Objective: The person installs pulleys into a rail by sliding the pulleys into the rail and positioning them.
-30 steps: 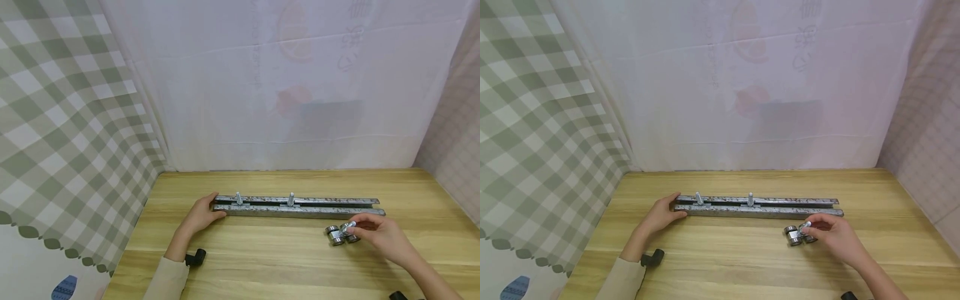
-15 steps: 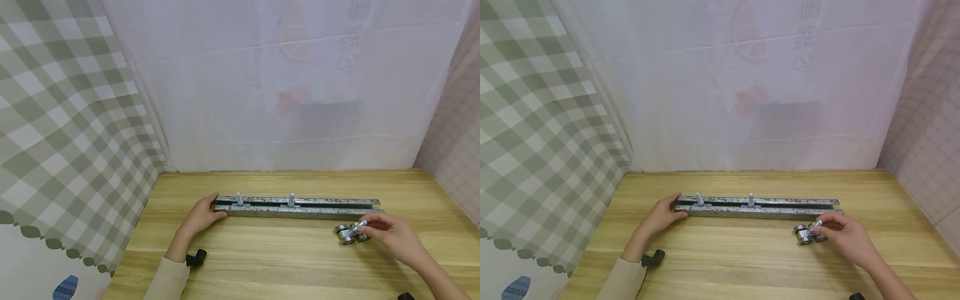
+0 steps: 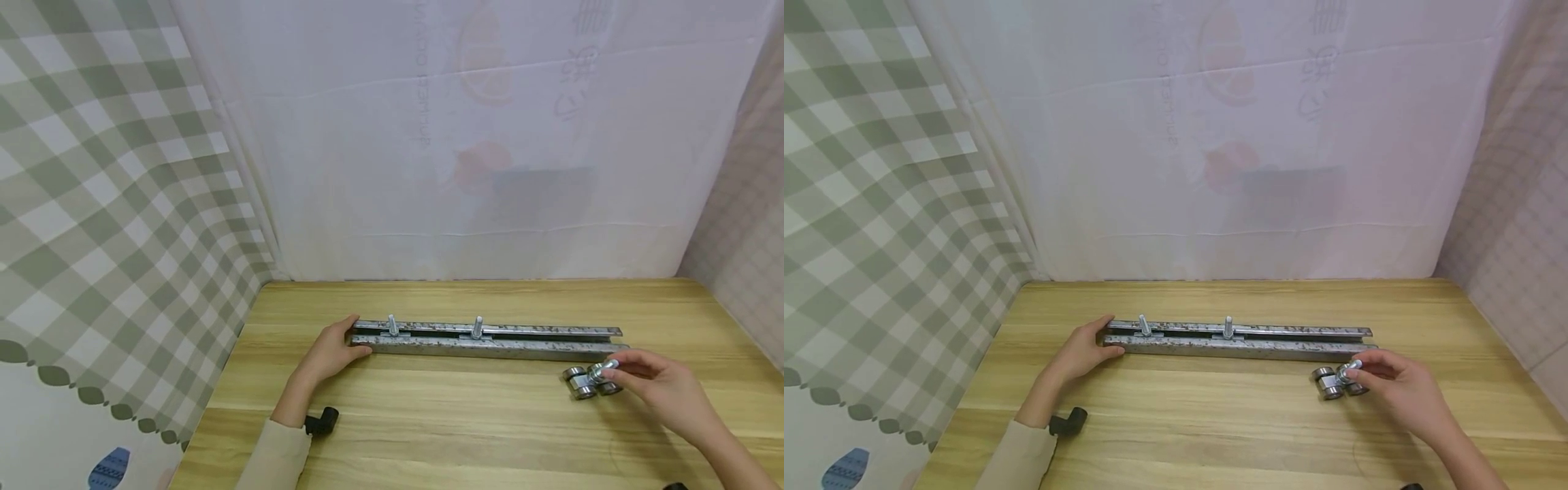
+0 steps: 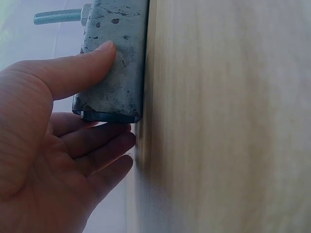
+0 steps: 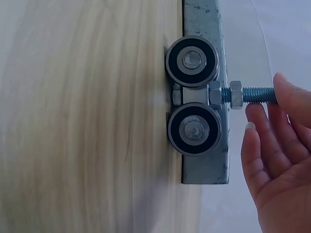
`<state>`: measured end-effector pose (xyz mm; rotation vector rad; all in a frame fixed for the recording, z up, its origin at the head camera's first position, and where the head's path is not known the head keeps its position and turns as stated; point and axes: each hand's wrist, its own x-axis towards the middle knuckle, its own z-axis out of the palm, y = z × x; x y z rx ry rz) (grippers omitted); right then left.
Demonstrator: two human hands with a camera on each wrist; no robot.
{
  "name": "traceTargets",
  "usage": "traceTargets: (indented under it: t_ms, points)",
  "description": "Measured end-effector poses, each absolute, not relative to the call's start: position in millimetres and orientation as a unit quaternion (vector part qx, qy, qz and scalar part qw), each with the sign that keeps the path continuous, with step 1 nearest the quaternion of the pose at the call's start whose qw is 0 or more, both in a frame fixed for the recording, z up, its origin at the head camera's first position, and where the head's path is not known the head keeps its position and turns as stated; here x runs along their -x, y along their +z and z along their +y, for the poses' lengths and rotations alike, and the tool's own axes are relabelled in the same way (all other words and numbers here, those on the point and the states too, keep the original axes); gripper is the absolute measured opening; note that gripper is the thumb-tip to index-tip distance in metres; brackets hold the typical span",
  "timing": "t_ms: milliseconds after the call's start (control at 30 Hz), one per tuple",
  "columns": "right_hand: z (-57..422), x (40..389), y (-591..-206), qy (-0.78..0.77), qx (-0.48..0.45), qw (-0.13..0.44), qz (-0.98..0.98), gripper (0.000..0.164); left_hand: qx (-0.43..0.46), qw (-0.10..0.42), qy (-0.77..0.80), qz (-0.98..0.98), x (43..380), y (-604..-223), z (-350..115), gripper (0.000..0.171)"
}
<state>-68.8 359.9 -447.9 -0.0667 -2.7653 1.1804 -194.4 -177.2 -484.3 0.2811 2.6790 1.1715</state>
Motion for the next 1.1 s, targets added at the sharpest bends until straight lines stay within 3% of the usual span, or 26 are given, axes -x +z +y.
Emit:
traceTargets:
  t_ms: [1100]
  points:
    - [404.1,63.7,-448.9,0.385,0.091,0.096,-0.913,0.03,-0.09,0.104,0.399,0.907,194.8,-485.0,-177.0,0.083]
